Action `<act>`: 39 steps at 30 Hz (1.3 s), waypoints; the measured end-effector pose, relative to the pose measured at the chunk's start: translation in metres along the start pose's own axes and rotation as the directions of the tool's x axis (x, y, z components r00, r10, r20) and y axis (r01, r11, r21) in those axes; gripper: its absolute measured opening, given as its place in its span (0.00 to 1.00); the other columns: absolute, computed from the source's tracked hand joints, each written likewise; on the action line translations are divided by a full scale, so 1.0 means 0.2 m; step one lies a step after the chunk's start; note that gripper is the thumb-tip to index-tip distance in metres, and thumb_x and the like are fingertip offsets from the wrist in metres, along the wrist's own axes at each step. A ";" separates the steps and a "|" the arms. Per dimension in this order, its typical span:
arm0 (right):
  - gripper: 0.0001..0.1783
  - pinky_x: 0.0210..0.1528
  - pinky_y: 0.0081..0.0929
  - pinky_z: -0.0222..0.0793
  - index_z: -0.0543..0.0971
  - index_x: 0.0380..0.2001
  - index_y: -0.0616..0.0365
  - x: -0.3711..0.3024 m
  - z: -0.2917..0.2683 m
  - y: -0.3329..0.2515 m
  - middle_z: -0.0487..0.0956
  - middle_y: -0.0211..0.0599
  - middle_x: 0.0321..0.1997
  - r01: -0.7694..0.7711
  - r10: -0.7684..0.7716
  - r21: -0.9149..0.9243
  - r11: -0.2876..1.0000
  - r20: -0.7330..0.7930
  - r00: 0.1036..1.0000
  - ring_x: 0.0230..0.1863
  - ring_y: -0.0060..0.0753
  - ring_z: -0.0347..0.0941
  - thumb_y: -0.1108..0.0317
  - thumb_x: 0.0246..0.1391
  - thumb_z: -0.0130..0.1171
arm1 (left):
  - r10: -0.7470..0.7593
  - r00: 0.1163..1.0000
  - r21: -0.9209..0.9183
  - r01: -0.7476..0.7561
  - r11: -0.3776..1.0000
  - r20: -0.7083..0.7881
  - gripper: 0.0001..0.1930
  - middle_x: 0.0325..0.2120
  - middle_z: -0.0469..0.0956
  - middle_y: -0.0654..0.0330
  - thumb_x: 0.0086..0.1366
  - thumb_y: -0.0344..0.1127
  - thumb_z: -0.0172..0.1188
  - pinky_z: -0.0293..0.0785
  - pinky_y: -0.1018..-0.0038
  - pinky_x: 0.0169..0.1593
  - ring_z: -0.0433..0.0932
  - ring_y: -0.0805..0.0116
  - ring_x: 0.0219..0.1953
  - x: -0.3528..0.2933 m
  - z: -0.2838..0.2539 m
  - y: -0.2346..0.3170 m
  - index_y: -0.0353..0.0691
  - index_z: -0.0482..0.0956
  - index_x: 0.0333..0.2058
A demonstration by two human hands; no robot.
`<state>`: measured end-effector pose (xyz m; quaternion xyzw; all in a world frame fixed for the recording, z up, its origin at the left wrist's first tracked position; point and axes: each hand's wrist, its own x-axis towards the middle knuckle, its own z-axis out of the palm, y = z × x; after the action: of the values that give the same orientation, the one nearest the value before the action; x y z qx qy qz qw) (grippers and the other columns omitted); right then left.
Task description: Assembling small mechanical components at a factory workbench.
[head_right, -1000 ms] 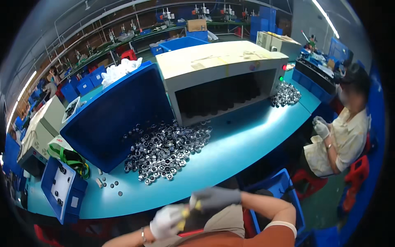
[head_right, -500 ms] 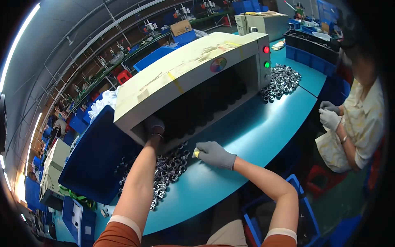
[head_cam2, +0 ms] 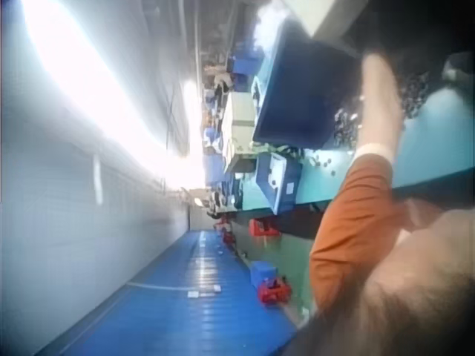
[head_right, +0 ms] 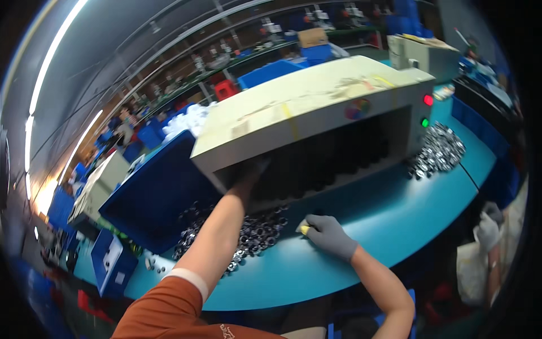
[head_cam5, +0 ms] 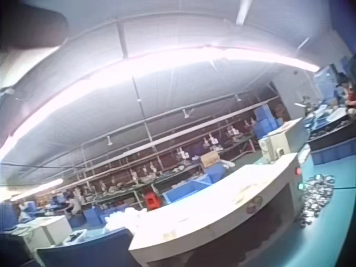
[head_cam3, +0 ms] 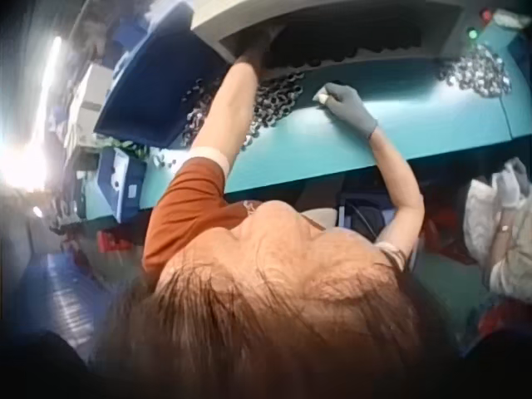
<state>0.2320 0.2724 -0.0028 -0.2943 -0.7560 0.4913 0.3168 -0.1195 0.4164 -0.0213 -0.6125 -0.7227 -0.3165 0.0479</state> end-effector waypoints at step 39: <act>0.05 0.35 0.34 0.71 0.80 0.35 0.59 -0.01 0.12 0.02 0.79 0.43 0.30 0.110 -0.148 -0.256 0.960 -0.134 0.980 0.31 0.44 0.77 0.70 0.60 0.58 | -0.039 0.999 -0.204 0.039 0.978 0.002 0.28 0.66 0.66 0.51 0.75 0.48 0.48 0.61 0.63 0.68 0.63 0.54 0.68 0.16 0.00 0.21 0.40 0.65 0.67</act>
<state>0.2151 0.2582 -0.0145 -0.3179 -0.8028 0.3475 0.3657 -0.0895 0.4456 0.0101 -0.5997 -0.6982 -0.3905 -0.0205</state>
